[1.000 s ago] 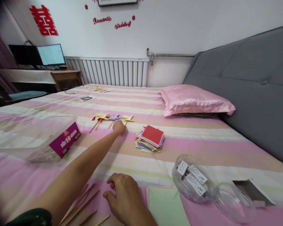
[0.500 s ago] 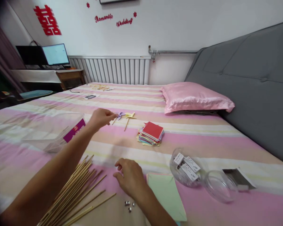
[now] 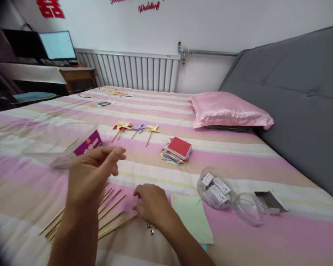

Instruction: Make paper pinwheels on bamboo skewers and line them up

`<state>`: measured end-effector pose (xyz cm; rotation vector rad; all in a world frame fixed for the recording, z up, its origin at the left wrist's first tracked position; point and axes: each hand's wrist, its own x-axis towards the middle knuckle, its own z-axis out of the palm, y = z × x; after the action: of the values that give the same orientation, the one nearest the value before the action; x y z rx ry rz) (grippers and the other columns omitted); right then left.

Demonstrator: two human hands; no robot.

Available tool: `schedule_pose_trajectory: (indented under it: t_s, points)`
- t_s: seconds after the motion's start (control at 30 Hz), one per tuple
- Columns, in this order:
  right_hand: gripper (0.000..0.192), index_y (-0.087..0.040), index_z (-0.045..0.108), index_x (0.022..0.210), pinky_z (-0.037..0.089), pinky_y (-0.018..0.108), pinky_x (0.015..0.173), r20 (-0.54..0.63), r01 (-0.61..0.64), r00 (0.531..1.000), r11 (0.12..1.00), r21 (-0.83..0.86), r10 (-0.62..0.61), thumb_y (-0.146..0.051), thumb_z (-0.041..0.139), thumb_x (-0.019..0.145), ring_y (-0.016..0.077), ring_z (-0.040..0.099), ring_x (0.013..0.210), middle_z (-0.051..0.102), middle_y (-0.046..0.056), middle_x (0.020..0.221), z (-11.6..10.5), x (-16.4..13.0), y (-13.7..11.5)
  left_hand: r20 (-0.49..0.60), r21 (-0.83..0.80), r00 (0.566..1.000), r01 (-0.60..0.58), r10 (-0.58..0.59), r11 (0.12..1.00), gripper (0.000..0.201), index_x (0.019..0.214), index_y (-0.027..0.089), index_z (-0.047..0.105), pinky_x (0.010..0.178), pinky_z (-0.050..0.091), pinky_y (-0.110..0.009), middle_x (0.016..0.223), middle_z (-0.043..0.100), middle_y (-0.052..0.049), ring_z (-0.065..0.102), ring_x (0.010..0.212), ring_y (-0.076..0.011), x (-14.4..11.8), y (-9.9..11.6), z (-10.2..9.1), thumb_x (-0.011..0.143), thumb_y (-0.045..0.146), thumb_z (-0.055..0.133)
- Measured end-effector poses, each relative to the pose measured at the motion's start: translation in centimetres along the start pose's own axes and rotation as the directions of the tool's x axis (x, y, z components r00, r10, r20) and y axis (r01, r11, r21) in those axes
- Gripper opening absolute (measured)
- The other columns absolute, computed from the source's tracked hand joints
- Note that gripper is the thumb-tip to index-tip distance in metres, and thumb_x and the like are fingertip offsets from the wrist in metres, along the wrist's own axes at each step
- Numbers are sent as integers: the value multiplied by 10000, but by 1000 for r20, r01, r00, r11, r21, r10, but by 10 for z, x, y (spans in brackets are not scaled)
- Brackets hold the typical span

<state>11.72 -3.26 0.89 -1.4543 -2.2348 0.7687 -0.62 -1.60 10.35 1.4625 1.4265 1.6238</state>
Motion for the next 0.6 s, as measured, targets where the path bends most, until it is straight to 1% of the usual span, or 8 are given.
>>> schedule_pose_trajectory:
  t_s: [0.1, 0.13, 0.2, 0.27, 0.33, 0.4, 0.47, 0.6]
  points:
    - [241, -213, 634, 954, 404, 270, 750, -125, -125, 984, 992, 12, 126, -226, 649, 715, 170, 593, 835, 671, 29, 914, -22, 1, 17, 105, 82, 992, 62, -70, 995, 222, 695, 165, 693, 385, 360, -202, 599, 654, -12, 462, 407, -86, 5, -28, 14, 680, 383, 655]
    - [256, -211, 630, 977, 406, 275, 760, -156, -172, 973, 985, 13, 172, -213, 638, 721, 174, 594, 848, 670, 34, 928, -31, 0, 24, 118, 103, 990, 64, -76, 993, 235, 713, 164, 698, 391, 362, -203, 603, 656, -14, 470, 417, -90, 7, -37, 18, 685, 391, 646]
    - [255, -208, 624, 995, 411, 280, 765, -214, -245, 947, 969, -7, 238, -185, 601, 742, 176, 596, 863, 667, 37, 947, -49, -6, 38, 105, 141, 991, 65, -80, 988, 256, 718, 162, 703, 404, 370, -205, 598, 654, -15, 480, 430, -95, 11, -54, 23, 691, 406, 629]
    - [250, -197, 625, 971, 411, 280, 766, -249, -315, 924, 947, -57, 292, -143, 590, 729, 177, 597, 866, 669, 38, 941, -64, -16, 52, 123, 188, 988, 66, -90, 980, 268, 719, 167, 704, 419, 381, -209, 600, 656, -14, 493, 441, -100, 15, -67, 28, 692, 420, 622]
    - [256, -201, 633, 954, 403, 281, 768, -204, -363, 921, 922, -132, 333, -104, 559, 729, 181, 593, 894, 671, 39, 950, -74, -27, 62, 162, 217, 982, 63, -99, 974, 280, 719, 174, 705, 433, 392, -214, 590, 653, -10, 508, 447, -107, 16, -76, 32, 689, 439, 618]
    - [296, -214, 640, 944, 400, 273, 739, -89, -395, 919, 900, -186, 385, -76, 575, 690, 185, 592, 898, 671, 33, 946, -79, -35, 67, 209, 243, 972, 53, -106, 969, 291, 710, 180, 704, 437, 391, -217, 550, 636, -2, 518, 444, -115, 16, -79, 35, 684, 456, 617]
    - [349, -222, 638, 955, 395, 268, 718, 7, -419, 902, 878, -233, 433, -83, 631, 635, 191, 591, 899, 664, 32, 960, -79, -38, 69, 253, 262, 961, 40, -109, 964, 297, 702, 184, 702, 438, 387, -218, 522, 624, 4, 526, 442, -121, 14, -80, 38, 682, 467, 615]
    - [538, -222, 610, 1008, 375, 273, 691, 129, -422, 863, 837, -349, 489, -181, 773, 497, 223, 572, 934, 642, 43, 1024, -71, -26, 65, 317, 301, 941, 16, -116, 953, 287, 692, 192, 700, 446, 397, -226, 528, 637, -2, 555, 454, -140, 13, -80, 41, 681, 465, 611]
